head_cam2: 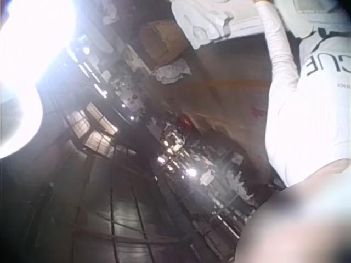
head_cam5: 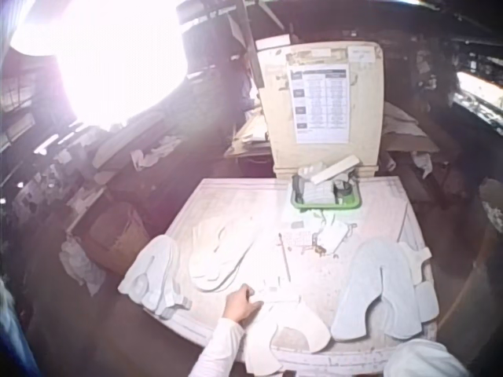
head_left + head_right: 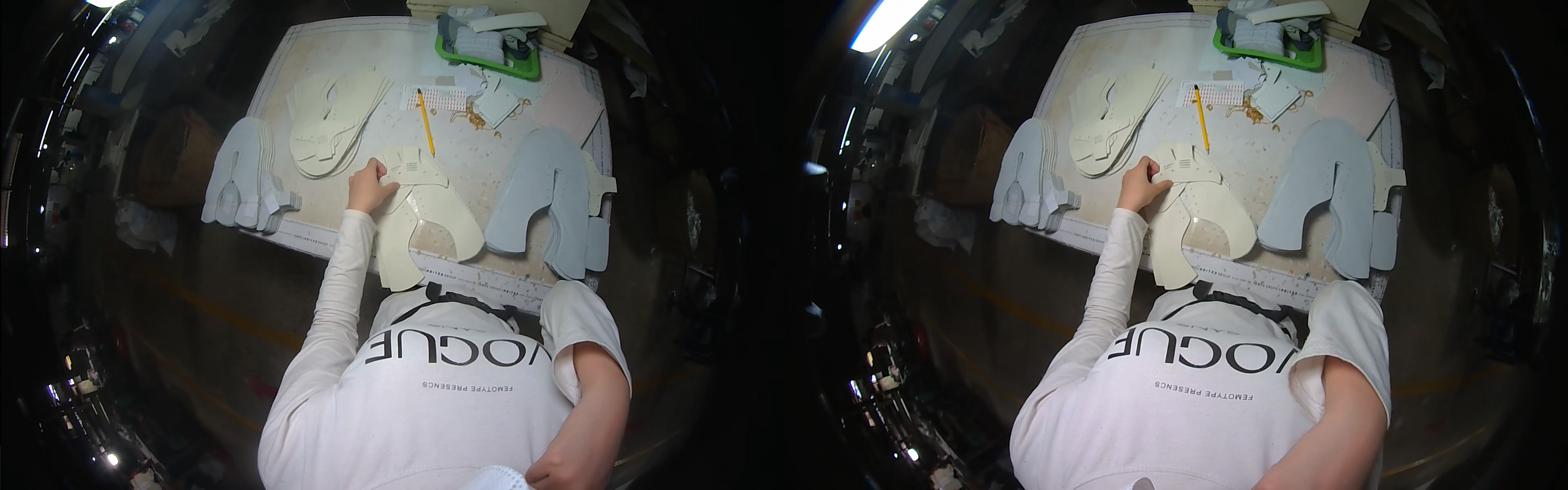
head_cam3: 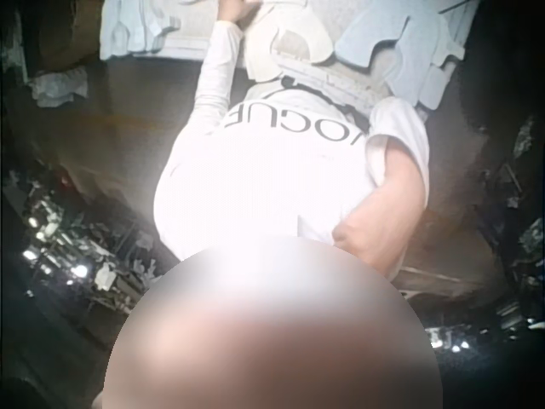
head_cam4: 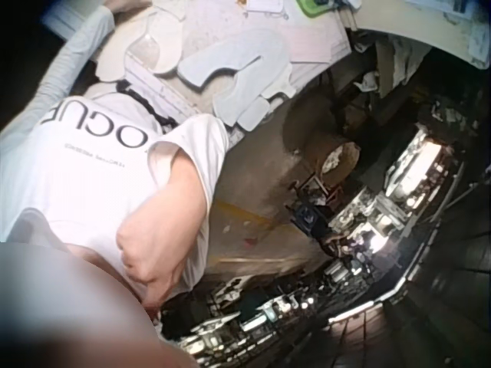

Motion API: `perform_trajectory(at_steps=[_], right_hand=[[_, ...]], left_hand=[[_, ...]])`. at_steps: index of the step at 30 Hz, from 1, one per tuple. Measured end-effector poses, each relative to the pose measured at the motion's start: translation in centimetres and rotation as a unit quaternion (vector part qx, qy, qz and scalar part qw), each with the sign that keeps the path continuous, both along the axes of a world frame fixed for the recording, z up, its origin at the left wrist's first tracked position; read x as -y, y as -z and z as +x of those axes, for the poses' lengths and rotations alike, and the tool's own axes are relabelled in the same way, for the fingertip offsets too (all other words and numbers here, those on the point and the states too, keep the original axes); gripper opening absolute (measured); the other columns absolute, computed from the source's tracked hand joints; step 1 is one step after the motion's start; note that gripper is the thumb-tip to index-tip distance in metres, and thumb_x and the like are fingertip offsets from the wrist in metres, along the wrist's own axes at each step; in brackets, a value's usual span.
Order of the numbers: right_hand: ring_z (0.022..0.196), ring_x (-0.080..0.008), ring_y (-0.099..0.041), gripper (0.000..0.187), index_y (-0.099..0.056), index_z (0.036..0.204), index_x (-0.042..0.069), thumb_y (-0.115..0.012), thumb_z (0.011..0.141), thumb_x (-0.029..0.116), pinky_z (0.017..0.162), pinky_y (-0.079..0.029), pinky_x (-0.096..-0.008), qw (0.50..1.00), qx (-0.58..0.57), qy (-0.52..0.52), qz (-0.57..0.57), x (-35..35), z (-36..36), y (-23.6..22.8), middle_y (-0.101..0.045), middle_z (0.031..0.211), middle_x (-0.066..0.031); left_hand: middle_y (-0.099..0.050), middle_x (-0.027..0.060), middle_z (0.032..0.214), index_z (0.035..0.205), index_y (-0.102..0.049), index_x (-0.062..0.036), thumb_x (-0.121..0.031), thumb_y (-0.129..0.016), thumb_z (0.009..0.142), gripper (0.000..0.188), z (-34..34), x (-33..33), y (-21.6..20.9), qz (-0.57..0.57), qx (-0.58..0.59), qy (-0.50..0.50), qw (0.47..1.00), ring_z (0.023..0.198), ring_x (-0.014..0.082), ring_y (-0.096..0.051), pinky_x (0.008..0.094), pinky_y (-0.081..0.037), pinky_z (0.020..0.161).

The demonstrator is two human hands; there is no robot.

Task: The person repeatedly picks up white shoe insole-like parts from a table, turns them over, and examines their edges and surfaces. They place each part back on the table after inspection and continue with the next piece.

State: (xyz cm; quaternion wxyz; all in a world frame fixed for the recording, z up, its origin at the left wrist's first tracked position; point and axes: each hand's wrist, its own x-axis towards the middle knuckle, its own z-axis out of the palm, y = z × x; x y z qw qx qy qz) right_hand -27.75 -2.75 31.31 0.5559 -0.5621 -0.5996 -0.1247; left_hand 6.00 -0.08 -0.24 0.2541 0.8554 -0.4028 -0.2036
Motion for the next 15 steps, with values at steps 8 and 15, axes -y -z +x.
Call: perform_trajectory(at_steps=[8,15], right_hand=[[0.049,-0.0155,-0.052,0.02,-0.054,0.062,0.011,-0.054,0.075,0.026,0.043,-0.037,-0.0285,0.999,-0.012,-0.038,-0.022,0.4,-0.1,0.1,-0.052,0.056,-0.0014],[0.054,-0.0147,-0.057,0.02,-0.063,0.097,-0.001,-0.066,0.079,0.007,0.049,-0.045,-0.0222,0.975,-0.182,0.127,0.03,5.1,3.1,6.8,-0.062,0.073,-0.0057]], left_hand=[[-0.066,0.0066,0.082,0.097,-0.059,-0.0051,-0.011,-0.069,0.077,0.023,-2.9,0.4,-4.0,-0.238,-0.21,0.008,0.948,0.078,0.0147,-0.064,0.0256,-0.05,0.068],[-0.062,0.0075,0.097,0.125,-0.036,-0.0054,-0.019,-0.051,0.094,0.037,-7.2,-0.3,-8.3,-0.305,-0.506,-0.103,0.8,0.078,0.0116,-0.063,0.021,-0.051,0.059]])
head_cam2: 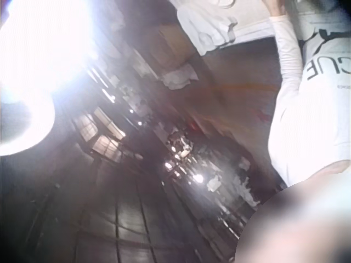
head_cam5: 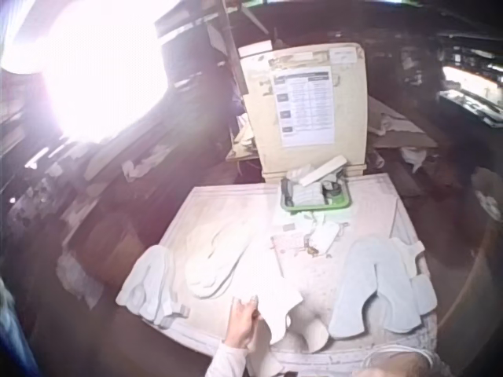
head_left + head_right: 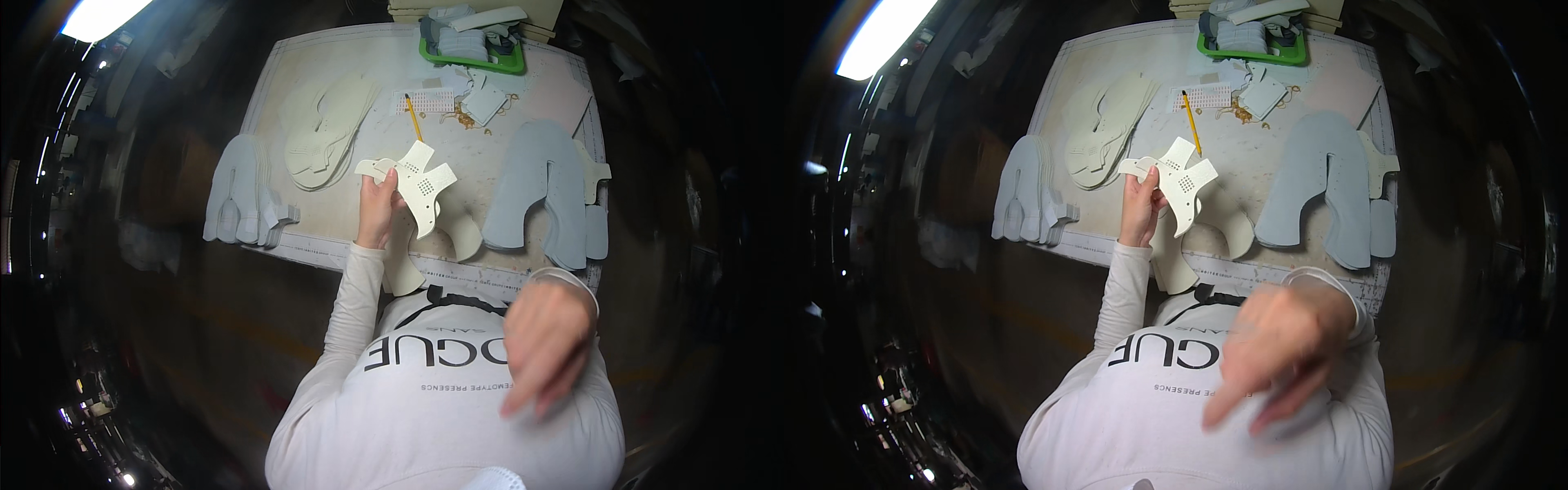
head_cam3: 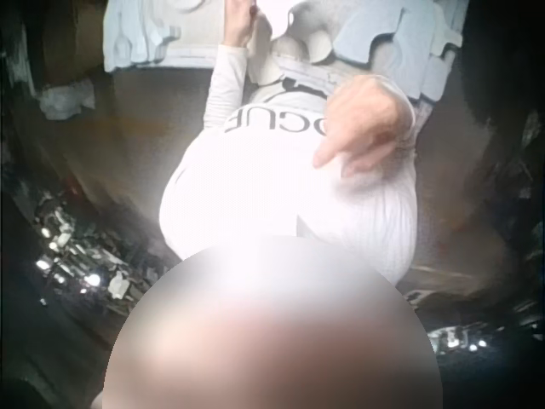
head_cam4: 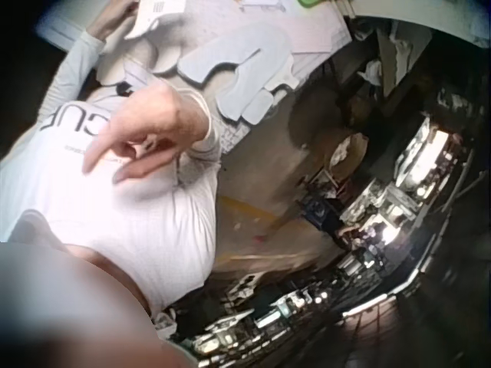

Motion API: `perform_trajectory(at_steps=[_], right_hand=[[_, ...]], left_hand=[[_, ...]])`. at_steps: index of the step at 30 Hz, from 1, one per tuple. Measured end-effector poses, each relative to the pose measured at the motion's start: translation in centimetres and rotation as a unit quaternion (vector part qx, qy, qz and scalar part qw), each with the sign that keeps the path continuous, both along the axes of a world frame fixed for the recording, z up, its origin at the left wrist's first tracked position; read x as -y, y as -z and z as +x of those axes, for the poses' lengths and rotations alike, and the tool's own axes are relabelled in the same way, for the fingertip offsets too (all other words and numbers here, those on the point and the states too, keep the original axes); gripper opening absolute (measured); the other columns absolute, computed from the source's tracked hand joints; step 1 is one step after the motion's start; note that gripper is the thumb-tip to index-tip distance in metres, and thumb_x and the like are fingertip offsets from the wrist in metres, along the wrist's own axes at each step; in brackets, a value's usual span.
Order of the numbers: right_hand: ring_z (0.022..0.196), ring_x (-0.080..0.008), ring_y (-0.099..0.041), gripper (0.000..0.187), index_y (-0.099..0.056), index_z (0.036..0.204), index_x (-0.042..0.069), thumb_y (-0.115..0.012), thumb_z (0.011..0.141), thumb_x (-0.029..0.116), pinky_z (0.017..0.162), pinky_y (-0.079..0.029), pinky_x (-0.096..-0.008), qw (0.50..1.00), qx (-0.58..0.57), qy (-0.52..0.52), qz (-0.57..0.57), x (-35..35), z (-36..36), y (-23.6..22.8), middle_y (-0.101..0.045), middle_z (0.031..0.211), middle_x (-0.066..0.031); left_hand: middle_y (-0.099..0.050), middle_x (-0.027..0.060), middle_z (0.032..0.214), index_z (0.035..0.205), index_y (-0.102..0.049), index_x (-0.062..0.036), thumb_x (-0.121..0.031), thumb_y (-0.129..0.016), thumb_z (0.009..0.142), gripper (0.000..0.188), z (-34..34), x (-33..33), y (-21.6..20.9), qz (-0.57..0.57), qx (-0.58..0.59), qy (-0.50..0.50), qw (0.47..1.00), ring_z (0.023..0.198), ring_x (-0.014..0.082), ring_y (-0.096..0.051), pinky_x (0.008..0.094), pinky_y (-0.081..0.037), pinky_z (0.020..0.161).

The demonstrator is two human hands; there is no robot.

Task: The person repeatedly picks up white shoe insole-like parts from a table, turns them over, and examines their edges and surfaces. They place each part back on the table after inspection and continue with the next piece.

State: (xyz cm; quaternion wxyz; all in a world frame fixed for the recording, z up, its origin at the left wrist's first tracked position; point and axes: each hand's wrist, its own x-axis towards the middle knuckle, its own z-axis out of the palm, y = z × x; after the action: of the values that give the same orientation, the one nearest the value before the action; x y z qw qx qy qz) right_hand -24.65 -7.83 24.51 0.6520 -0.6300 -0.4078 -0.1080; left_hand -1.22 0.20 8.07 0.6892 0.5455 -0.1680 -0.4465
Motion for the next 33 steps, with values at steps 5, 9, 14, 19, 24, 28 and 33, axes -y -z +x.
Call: perform_trajectory(at_steps=[5,9,14,19,24,28,33], right_hand=[[0.067,-0.0068,-0.058,0.03,-0.059,0.111,0.004,-0.065,0.082,0.01,0.052,-0.046,-0.0202,0.683,-0.214,0.697,0.05,1.2,3.4,9.1,-0.06,0.074,-0.0027],[0.066,-0.0076,-0.059,0.021,-0.06,0.102,-0.002,-0.063,0.085,0.011,0.054,-0.05,-0.0215,0.7,-0.362,0.61,0.079,2.2,2.5,12.8,-0.063,0.079,-0.0047],[0.066,-0.0055,-0.057,0.017,-0.058,0.1,-0.005,-0.057,0.09,0.009,0.055,-0.047,-0.0182,0.648,-0.199,0.713,0.178,4.1,0.4,12.1,-0.064,0.086,-0.0055],[0.073,-0.0048,-0.056,0.024,-0.056,0.112,-0.004,-0.056,0.089,0.006,0.058,-0.046,-0.0171,0.637,-0.136,0.732,0.201,4.7,-0.6,9.1,-0.061,0.1,-0.0073],[0.072,-0.0029,-0.054,0.029,-0.054,0.115,-0.004,-0.058,0.087,0.001,0.054,-0.044,-0.0155,0.715,-0.192,0.631,0.232,3.0,0.9,9.0,-0.059,0.1,-0.0063],[0.062,-0.0016,-0.054,0.027,-0.056,0.113,-0.003,-0.058,0.086,-0.001,0.052,-0.044,-0.0157,0.73,-0.229,0.614,0.194,2.1,2.3,10.0,-0.063,0.085,-0.0032],[0.075,-0.0045,-0.059,0.029,-0.055,0.116,-0.002,-0.057,0.087,0.0,0.055,-0.045,-0.0161,0.717,-0.281,0.624,0.135,2.0,2.3,10.5,-0.062,0.096,-0.0056]], left_hand=[[-0.057,0.0083,0.104,0.13,-0.03,-0.0043,-0.024,-0.046,0.097,0.041,-4.2,-0.9,-2.3,-0.081,-0.066,0.031,0.994,0.076,0.0083,-0.06,0.0168,-0.051,0.057],[-0.055,0.0081,0.113,0.134,-0.03,-0.0032,-0.018,-0.05,0.095,0.046,-6.1,-0.9,-2.8,-0.048,-0.108,0.079,0.99,0.087,0.0097,-0.06,0.0195,-0.052,0.069],[-0.051,0.0104,0.124,0.137,-0.027,-0.0033,0.0,-0.057,0.086,0.06,-6.9,-1.4,-2.8,-0.074,-0.091,0.159,0.98,0.108,0.0176,-0.055,0.0314,-0.048,0.091],[-0.051,0.0098,0.126,0.138,-0.026,-0.0035,0.001,-0.058,0.085,0.062,-7.1,-1.9,-3.1,-0.077,-0.082,0.197,0.974,0.112,0.0186,-0.054,0.0338,-0.046,0.095],[-0.051,0.0108,0.125,0.133,-0.031,-0.0026,0.002,-0.057,0.085,0.055,-7.4,-1.9,-3.3,-0.065,-0.089,0.211,0.971,0.113,0.0197,-0.053,0.0358,-0.045,0.096],[-0.051,0.011,0.124,0.129,-0.035,-0.0018,0.002,-0.057,0.085,0.049,-7.5,-2.0,-3.4,-0.059,-0.086,0.214,0.971,0.113,0.02,-0.053,0.0367,-0.046,0.096],[-0.05,0.0107,0.125,0.13,-0.034,-0.0014,0.001,-0.056,0.086,0.049,-7.5,-2.1,-3.8,-0.073,-0.069,0.222,0.97,0.114,0.02,-0.052,0.0376,-0.045,0.097]])
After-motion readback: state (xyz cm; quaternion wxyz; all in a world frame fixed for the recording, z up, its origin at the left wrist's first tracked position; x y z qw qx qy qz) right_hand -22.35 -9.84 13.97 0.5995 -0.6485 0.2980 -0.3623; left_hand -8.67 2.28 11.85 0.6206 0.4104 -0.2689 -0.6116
